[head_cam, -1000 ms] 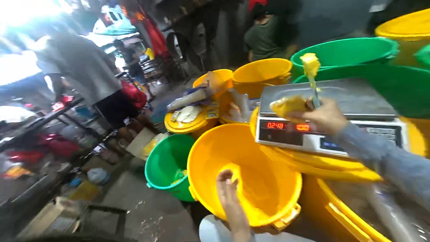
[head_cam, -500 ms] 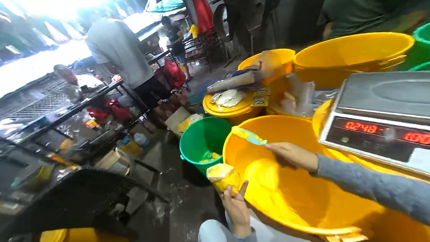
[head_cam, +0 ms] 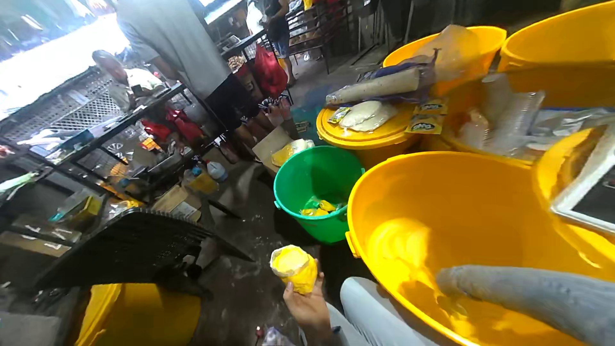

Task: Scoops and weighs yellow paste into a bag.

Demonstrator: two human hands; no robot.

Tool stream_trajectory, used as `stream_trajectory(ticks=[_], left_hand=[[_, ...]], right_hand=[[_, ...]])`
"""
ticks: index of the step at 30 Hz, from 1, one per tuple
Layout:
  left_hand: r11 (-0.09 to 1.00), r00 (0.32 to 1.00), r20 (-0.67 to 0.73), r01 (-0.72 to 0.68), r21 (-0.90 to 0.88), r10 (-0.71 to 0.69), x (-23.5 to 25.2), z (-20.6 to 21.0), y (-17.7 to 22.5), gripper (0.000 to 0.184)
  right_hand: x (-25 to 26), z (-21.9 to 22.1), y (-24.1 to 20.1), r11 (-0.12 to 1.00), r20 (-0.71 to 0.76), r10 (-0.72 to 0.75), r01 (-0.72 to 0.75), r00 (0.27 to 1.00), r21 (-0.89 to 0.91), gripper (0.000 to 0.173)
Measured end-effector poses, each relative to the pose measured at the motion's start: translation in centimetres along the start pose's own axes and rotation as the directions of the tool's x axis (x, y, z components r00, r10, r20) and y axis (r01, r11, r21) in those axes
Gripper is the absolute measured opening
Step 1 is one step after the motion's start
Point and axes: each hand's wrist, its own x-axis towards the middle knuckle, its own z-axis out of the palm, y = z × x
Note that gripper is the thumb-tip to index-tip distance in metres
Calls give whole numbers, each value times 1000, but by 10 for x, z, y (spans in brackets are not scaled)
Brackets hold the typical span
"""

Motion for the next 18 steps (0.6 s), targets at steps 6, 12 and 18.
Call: stream_trajectory(ticks=[6, 12, 18], left_hand=[[969, 970, 6, 243, -49, -243, -1, 12, -1, 50], [959, 967, -7, 255, 126, -256, -1, -2, -13, 107], [938, 914, 375, 19, 347, -157, -37, -2, -10, 92]], right_hand=[[-11, 6, -22, 960, 52, 187, -194, 981, 203, 48], [95, -64, 61, 849, -403, 267, -16, 875, 527, 47], [-76, -139, -7, 519, -930, 55, 786, 363, 337, 37]])
